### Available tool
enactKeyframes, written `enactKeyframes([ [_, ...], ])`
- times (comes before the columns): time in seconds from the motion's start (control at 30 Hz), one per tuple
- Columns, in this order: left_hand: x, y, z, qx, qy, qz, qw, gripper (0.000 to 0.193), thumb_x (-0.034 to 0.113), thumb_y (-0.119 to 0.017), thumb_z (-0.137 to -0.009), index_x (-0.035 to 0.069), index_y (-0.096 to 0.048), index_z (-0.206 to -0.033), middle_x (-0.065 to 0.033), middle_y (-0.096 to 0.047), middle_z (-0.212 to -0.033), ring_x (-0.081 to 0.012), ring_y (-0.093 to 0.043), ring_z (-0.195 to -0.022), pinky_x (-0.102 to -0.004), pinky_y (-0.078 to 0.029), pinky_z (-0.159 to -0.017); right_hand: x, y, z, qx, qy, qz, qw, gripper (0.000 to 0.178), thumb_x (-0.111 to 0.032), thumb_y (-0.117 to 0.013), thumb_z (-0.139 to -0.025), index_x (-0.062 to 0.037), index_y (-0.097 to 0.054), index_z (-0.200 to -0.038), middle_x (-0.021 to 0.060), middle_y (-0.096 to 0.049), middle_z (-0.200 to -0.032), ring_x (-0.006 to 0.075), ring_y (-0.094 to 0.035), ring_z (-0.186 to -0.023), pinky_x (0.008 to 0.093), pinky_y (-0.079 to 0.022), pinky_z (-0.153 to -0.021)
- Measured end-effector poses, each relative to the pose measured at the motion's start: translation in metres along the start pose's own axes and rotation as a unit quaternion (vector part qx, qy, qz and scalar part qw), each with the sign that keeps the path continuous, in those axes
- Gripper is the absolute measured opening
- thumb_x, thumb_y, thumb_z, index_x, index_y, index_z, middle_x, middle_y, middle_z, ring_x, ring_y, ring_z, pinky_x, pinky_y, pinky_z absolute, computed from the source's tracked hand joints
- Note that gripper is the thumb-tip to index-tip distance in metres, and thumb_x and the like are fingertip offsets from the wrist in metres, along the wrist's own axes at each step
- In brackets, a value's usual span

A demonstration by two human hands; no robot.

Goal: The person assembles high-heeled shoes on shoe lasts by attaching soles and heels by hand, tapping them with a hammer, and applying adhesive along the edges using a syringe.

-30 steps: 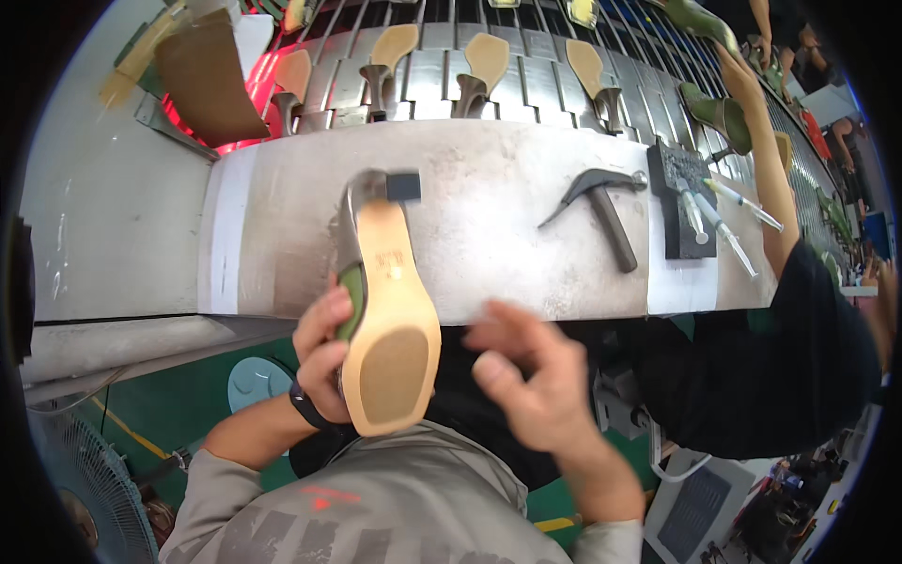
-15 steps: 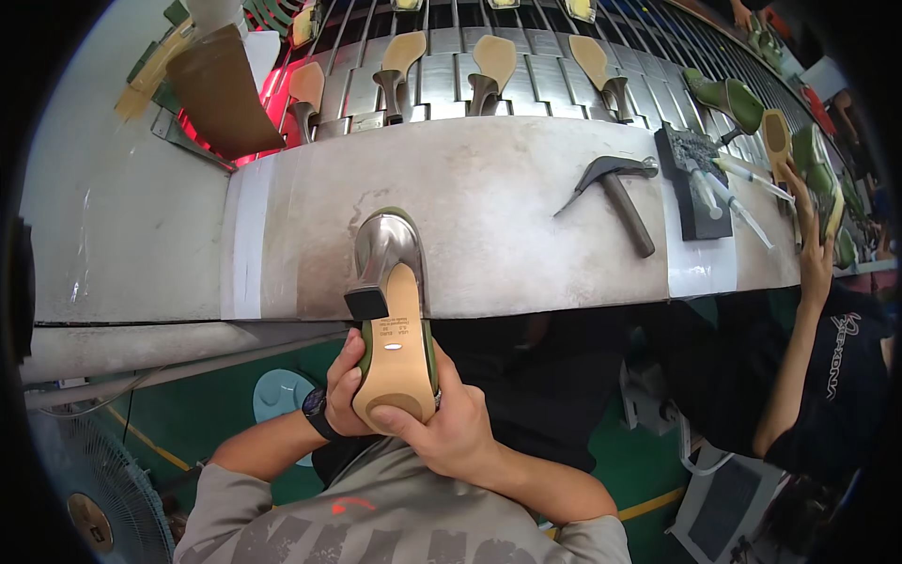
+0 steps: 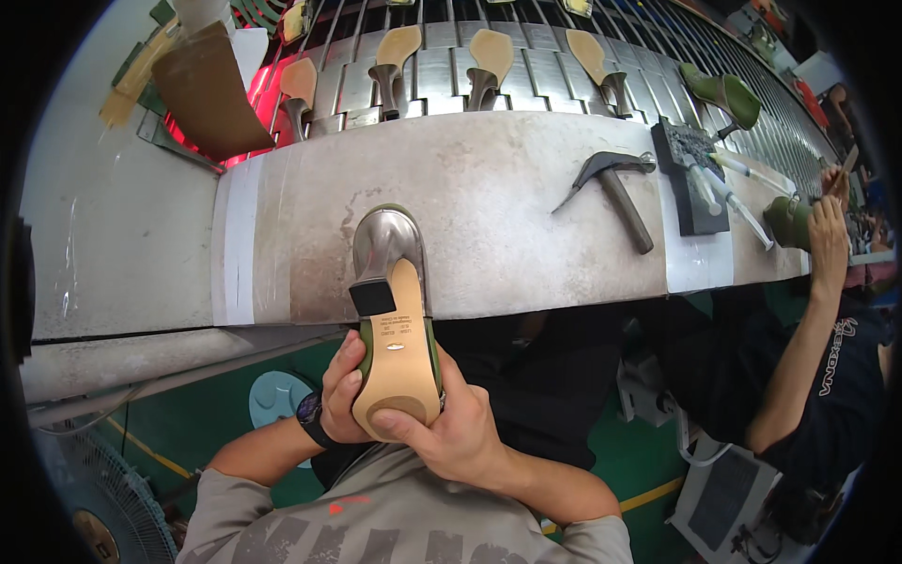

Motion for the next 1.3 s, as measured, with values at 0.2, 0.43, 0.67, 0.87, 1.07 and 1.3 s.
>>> enactKeyframes([
  [0.2, -0.002, 0.011, -0.013, -0.061, 0.005, 0.051, 0.997, 0.077, 0.008, -0.084, -0.081, 0.000, -0.046, -0.147, -0.0298, -0.050, -0.150, -0.0503, -0.056, -0.135, -0.0594, -0.049, -0.114, -0.002, 0.003, -0.003, -0.004, -0.007, -0.035, 0.999, 0.083, -0.026, -0.084, -0.094, 0.0062, -0.040, -0.155, 0.0187, -0.075, -0.123, 0.0231, -0.075, -0.110, 0.0344, -0.058, -0.096],
  [0.43, -0.064, 0.051, -0.048, -0.013, 0.183, 0.112, 0.977, 0.103, 0.012, -0.079, -0.079, -0.004, -0.024, -0.164, -0.0286, -0.029, -0.169, -0.0413, -0.037, -0.154, -0.0502, -0.029, -0.126, -0.050, 0.041, -0.042, -0.094, 0.038, 0.190, 0.977, 0.078, -0.032, -0.087, -0.088, 0.0027, -0.053, -0.149, 0.0232, -0.076, -0.102, 0.0336, -0.076, -0.098, 0.0385, -0.059, -0.086],
  [0.67, -0.067, 0.053, -0.069, -0.091, 0.095, -0.128, 0.983, 0.089, 0.021, -0.099, -0.064, 0.002, -0.061, -0.142, -0.0193, -0.061, -0.143, -0.0415, -0.062, -0.126, -0.0476, -0.052, -0.103, -0.095, 0.079, -0.106, -0.027, 0.349, 0.481, 0.804, 0.065, -0.020, -0.089, -0.076, -0.0025, -0.066, -0.135, 0.0174, -0.073, -0.101, 0.0375, -0.070, -0.092, 0.0460, -0.056, -0.083],
  [0.87, -0.028, 0.042, -0.076, -0.143, 0.056, -0.037, 0.987, 0.061, 0.027, -0.092, -0.073, 0.002, -0.071, -0.124, -0.0163, -0.070, -0.120, -0.0347, -0.066, -0.102, -0.0457, -0.052, -0.091, -0.039, 0.090, -0.102, 0.109, 0.236, 0.307, 0.915, 0.047, -0.012, -0.085, -0.086, 0.0017, -0.069, -0.128, 0.0189, -0.075, -0.114, 0.0334, -0.073, -0.101, 0.0397, -0.057, -0.091],
  [1.07, -0.086, -0.003, -0.124, -0.160, 0.211, 0.007, 0.964, 0.089, 0.031, -0.088, -0.081, -0.007, -0.049, -0.151, -0.0272, -0.062, -0.140, -0.0394, -0.063, -0.129, -0.0420, -0.051, -0.107, -0.009, 0.094, -0.099, 0.125, 0.169, 0.178, 0.961, 0.029, -0.010, -0.079, -0.092, 0.0024, -0.074, -0.118, 0.0138, -0.078, -0.104, 0.0225, -0.074, -0.096, 0.0342, -0.057, -0.087],
  [1.3, -0.041, -0.044, -0.152, -0.283, 0.165, -0.179, 0.928, 0.103, 0.038, -0.090, -0.072, -0.009, -0.047, -0.152, -0.0262, -0.062, -0.141, -0.0394, -0.068, -0.111, -0.0460, -0.055, -0.089, -0.001, 0.124, -0.100, 0.113, 0.081, -0.011, 0.990, 0.014, -0.003, -0.071, -0.099, 0.0055, -0.075, -0.110, 0.0078, -0.078, -0.095, 0.0111, -0.071, -0.088, 0.0255, -0.056, -0.080],
])
Point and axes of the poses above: each hand's wrist, its own z-axis away from the middle knuckle, its own y-axis out of the back of the hand, x = y × z, the point moved 6 cm from there along -z, towards the middle knuckle
